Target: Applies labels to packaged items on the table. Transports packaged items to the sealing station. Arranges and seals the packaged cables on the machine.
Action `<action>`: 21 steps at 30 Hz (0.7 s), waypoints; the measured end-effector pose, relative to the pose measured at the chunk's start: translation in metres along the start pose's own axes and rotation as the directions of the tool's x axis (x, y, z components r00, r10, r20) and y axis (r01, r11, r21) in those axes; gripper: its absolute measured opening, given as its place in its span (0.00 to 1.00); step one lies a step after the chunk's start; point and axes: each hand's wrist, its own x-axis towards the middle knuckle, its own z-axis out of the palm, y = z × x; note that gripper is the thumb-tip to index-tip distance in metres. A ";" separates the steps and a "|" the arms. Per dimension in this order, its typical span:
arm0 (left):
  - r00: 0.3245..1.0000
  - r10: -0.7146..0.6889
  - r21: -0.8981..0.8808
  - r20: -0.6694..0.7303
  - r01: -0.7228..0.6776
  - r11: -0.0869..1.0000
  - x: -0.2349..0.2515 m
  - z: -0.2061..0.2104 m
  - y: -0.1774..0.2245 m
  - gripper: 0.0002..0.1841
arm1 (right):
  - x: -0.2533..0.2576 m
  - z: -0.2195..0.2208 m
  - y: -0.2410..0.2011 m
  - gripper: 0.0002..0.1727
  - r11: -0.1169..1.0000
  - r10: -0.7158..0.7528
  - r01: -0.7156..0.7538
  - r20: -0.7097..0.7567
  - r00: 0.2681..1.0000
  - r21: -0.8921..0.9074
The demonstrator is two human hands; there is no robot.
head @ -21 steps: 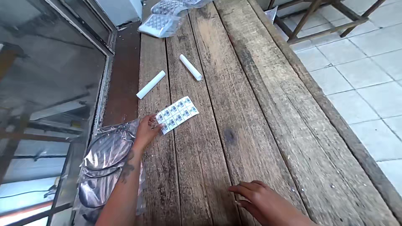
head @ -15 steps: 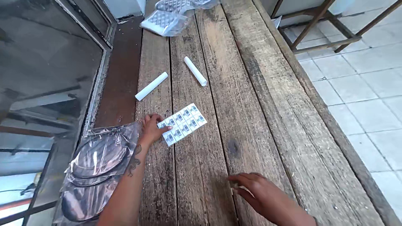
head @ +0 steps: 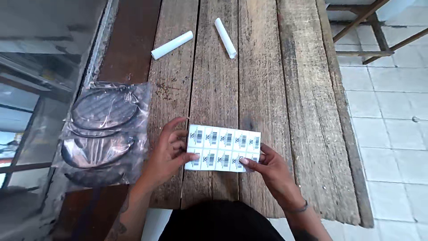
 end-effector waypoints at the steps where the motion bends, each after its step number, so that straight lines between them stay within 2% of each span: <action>1: 1.000 -0.008 -0.054 -0.004 0.008 0.998 -0.013 0.004 -0.005 0.45 | -0.009 -0.001 0.001 0.33 1.000 -0.005 0.006 -0.019 1.000 0.013; 3: 0.995 -0.029 -0.066 -0.100 0.023 0.998 -0.034 0.017 -0.007 0.32 | -0.026 -0.004 -0.001 0.36 1.000 -0.026 0.026 -0.027 0.999 0.007; 4: 0.991 -0.037 -0.039 -0.128 0.032 0.999 -0.041 0.021 -0.005 0.29 | -0.033 -0.004 -0.003 0.39 0.998 -0.058 0.058 -0.032 0.998 -0.016; 7: 0.982 0.023 0.131 -0.189 0.002 0.991 -0.057 0.026 0.002 0.26 | -0.050 -0.003 -0.007 0.53 0.956 -0.262 0.255 -0.029 0.965 -0.147; 9: 0.951 0.155 0.278 -0.266 -0.078 0.957 -0.067 0.030 -0.002 0.15 | -0.056 -0.008 -0.006 0.56 0.852 -0.447 0.439 0.041 0.894 -0.286; 10: 0.936 0.205 0.307 -0.288 -0.112 0.945 -0.071 0.030 -0.004 0.10 | -0.055 -0.012 -0.004 0.53 0.767 -0.522 0.524 0.115 0.845 -0.371; 11: 0.932 0.229 0.308 -0.281 -0.138 0.941 -0.075 0.030 -0.006 0.08 | -0.054 -0.017 -0.001 0.44 0.692 -0.568 0.584 0.179 0.803 -0.425; 12: 0.937 0.232 0.279 -0.263 -0.156 0.948 -0.079 0.031 -0.006 0.07 | -0.053 -0.021 0.001 0.31 0.641 -0.601 0.622 0.209 0.771 -0.450; 14: 0.941 0.207 0.198 -0.267 -0.157 0.968 -0.085 0.042 -0.005 0.08 | -0.051 -0.026 0.003 0.12 0.620 -0.615 0.632 0.213 0.759 -0.464; 17: 0.938 0.112 0.125 -0.330 -0.074 0.989 -0.096 0.061 0.000 0.09 | -0.051 -0.032 0.003 0.09 0.698 -0.571 0.605 0.214 0.793 -0.383; 21: 0.928 0.031 0.015 -0.370 -0.027 1.000 -0.102 0.076 -0.002 0.10 | -0.049 -0.043 0.003 0.15 0.797 -0.378 0.482 0.323 0.868 -0.363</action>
